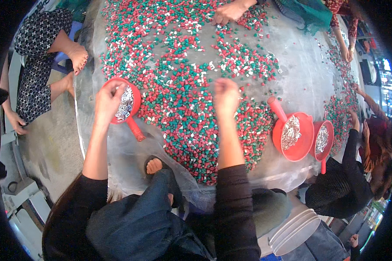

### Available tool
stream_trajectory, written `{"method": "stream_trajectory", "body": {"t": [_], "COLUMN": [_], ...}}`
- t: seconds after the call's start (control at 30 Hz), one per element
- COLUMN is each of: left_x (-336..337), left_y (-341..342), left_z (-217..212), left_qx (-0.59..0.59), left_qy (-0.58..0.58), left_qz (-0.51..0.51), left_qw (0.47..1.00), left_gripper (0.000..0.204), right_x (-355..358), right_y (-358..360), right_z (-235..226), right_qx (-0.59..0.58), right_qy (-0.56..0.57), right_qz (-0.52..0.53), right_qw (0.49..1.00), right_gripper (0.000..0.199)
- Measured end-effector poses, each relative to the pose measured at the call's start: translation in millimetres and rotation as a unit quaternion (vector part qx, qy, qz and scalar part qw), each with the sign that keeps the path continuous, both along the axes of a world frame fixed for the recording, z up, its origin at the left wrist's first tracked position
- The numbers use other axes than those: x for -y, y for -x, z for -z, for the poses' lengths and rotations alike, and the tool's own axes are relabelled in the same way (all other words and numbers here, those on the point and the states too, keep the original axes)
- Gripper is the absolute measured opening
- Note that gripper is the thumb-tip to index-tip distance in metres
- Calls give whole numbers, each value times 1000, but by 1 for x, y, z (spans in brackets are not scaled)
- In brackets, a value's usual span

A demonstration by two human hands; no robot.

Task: The person sits at a table and sorts small red, green, and white plastic caps by hand, picking them from a large pile and placing them into red bowls. The person also adjusts a large plastic sheet covering the pile and moves a green basket.

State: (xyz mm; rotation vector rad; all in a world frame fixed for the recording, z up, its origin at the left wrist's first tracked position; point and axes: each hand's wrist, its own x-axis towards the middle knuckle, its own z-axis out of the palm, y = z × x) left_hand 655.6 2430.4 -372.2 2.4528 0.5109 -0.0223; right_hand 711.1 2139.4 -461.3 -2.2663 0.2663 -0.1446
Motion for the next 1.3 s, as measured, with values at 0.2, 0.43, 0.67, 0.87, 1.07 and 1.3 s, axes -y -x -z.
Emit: {"method": "stream_trajectory", "body": {"t": [0.2,0.43,0.67,0.87,1.07,1.3], "left_x": [76,134,130,62,7,7], "left_y": [-14,-6,-14,-29,-35,-28], "left_z": [47,75,92,77,55,40], "left_qx": [-26,-296,-266,-140,-37,-15], "left_qy": [280,543,763,752,723,711], "left_qz": [166,91,-123,-181,-142,-91], "left_qw": [945,780,576,618,675,697], "left_gripper": [18,19,41,21,31,30], "right_x": [97,86,3,-56,-11,59], "right_y": [-1,-20,-12,-33,24,22], "right_z": [23,8,-25,0,-20,-56], "right_qx": [-132,-228,-194,-49,-40,-209], "right_qy": [260,407,79,230,176,230], "right_qz": [-76,-167,-283,-318,-585,-498], "right_qw": [953,869,936,919,790,809], "right_gripper": [16,18,30,40,31,14]}}
